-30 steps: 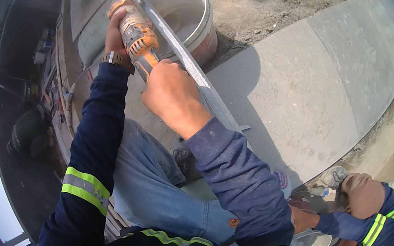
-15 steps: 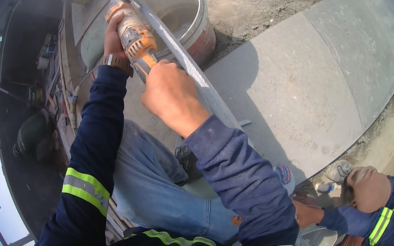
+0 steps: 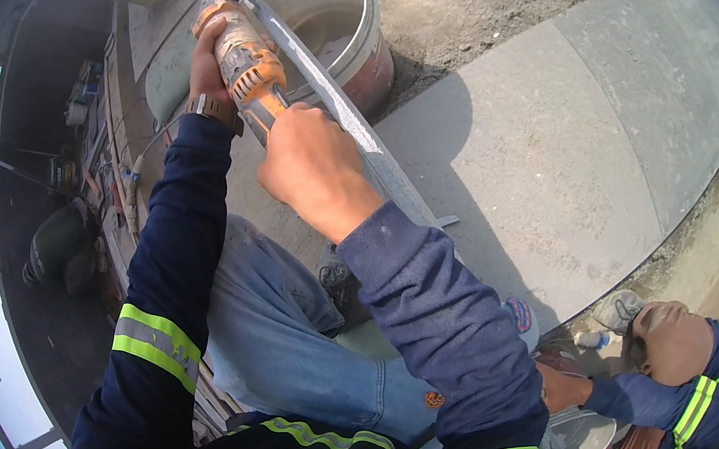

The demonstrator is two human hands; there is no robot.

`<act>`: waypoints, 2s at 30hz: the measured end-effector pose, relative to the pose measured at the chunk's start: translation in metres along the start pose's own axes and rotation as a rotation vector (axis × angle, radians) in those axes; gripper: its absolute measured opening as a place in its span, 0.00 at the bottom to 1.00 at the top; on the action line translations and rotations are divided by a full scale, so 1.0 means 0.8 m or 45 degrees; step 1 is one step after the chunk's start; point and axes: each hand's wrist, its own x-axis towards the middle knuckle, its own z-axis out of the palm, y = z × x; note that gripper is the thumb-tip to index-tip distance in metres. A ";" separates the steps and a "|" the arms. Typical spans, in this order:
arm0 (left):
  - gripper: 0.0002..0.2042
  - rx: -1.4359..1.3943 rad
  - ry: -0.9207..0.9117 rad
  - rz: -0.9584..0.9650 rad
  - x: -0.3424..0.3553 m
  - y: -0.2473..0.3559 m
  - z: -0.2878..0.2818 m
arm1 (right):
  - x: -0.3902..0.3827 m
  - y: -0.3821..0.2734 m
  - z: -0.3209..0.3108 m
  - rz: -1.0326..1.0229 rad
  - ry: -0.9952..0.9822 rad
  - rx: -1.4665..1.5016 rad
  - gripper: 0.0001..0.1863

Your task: The person uses an angle grinder to cut a large ceramic tile on a construction site. They hold the tool with both hands and guide it along the tile surface, producing dust as the cut progresses. The person remains crouched throughout the task.

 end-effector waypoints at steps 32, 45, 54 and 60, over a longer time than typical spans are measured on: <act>0.29 -0.053 0.002 -0.035 0.026 0.001 -0.020 | 0.021 -0.004 0.009 0.077 -0.039 -0.028 0.16; 0.28 -0.025 -0.024 -0.034 0.027 0.004 -0.022 | 0.024 -0.001 0.013 0.043 0.013 -0.005 0.15; 0.29 -0.017 -0.016 -0.006 0.029 0.001 -0.023 | 0.027 0.000 0.013 0.046 -0.009 -0.017 0.16; 0.28 -0.045 -0.014 -0.009 0.030 0.001 -0.026 | 0.027 0.001 0.016 0.029 0.014 -0.005 0.15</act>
